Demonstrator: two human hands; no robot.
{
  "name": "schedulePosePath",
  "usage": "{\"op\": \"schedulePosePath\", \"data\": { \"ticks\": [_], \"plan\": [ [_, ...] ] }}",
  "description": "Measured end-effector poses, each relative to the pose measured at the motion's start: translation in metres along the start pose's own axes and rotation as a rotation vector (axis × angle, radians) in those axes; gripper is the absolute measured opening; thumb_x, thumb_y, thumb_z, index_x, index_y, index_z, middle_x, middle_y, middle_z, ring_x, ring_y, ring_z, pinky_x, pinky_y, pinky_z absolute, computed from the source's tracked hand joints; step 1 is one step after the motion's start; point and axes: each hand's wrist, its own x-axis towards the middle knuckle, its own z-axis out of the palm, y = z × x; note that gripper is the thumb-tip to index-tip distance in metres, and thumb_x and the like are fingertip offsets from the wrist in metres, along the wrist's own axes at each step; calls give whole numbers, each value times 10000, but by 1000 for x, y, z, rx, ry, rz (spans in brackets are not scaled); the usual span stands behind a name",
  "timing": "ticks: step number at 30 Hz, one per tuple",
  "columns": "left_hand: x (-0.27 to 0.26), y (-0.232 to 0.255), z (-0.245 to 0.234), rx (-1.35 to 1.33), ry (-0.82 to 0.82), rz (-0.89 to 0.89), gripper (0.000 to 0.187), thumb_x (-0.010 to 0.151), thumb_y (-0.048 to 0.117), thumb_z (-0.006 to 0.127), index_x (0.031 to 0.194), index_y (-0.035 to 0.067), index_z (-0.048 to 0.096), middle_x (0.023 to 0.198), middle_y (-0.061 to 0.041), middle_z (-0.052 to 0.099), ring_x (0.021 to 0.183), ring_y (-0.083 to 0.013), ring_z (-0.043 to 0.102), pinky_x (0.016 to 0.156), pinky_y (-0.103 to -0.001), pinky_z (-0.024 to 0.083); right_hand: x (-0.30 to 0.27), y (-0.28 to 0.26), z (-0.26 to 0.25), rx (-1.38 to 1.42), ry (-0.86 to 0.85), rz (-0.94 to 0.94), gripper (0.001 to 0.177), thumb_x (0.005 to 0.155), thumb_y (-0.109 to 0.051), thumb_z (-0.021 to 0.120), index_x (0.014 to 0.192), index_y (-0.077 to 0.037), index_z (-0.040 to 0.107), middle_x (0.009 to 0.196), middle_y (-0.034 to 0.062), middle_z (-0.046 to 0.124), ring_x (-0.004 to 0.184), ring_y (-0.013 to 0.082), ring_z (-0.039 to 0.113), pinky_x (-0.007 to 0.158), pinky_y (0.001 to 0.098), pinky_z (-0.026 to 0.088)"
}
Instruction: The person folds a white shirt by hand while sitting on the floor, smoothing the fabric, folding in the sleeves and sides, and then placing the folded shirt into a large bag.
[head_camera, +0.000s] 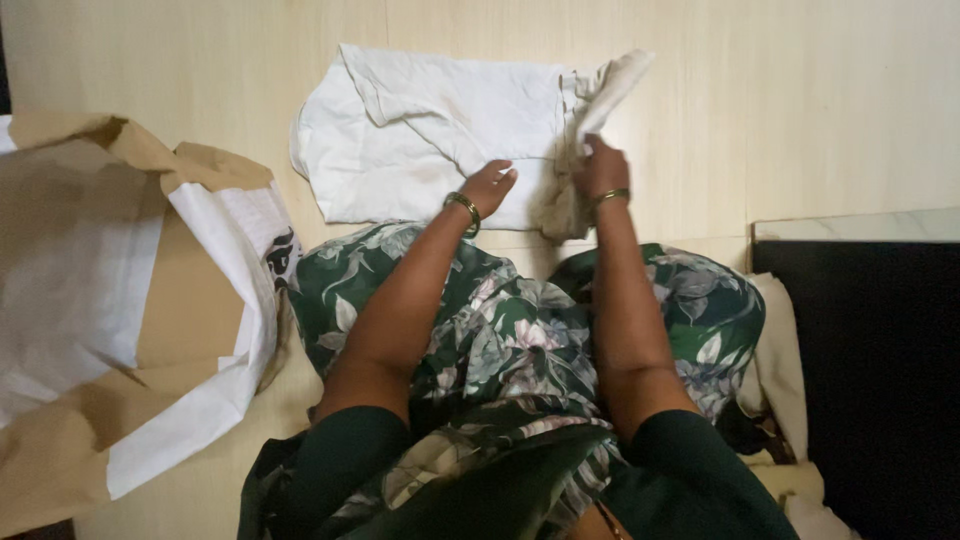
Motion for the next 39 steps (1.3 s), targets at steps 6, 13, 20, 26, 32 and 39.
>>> {"op": "schedulePosePath", "data": {
  "ticks": [6,13,20,26,32,39],
  "plan": [
    [20,4,12,-942,-138,-228,582,953,563,535,1346,133,531,1260,-35,631,1182,-188,600,978,-355,512,-30,-87,56,-207,-155,-100,229,968,-270,646,1110,-91,631,857,198,725,801,406,719,670,522,574],
    [46,-40,8,-725,151,-206,453,936,332,757,1152,-56,672,902,-68,661,793,-158,593,708,-321,515,-53,-107,95,-115,-207,-236,271,888,-181,632,1090,-5,596,849,209,727,771,405,710,658,515,563],
    [44,-58,-2,-392,330,-374,322,796,218,776,1068,58,708,878,-78,743,767,-174,675,693,-344,547,-24,-66,102,132,-264,-369,322,949,-218,647,1241,-81,642,907,217,728,830,395,700,777,476,558],
    [54,-69,6,-227,505,-273,327,796,196,802,1067,39,710,977,-132,774,886,-246,731,819,-369,569,-14,-46,70,-107,360,-333,606,1065,-333,633,1593,-142,405,1636,206,390,1492,437,361,1208,543,362],
    [39,-55,-9,-46,358,-458,424,820,245,777,1182,57,662,1160,-184,725,1090,-346,691,945,-422,529,-22,-84,81,-313,-148,-181,728,1018,-552,449,1645,-288,190,1734,90,36,1580,361,-6,1216,663,35],
    [27,-17,-22,108,281,-508,526,845,341,770,1258,53,619,1268,-226,659,1198,-387,624,1009,-454,496,-15,-83,76,-320,-155,-180,694,1017,-545,465,1638,-314,258,1737,67,77,1592,346,35,1225,679,40]
  ]
}}
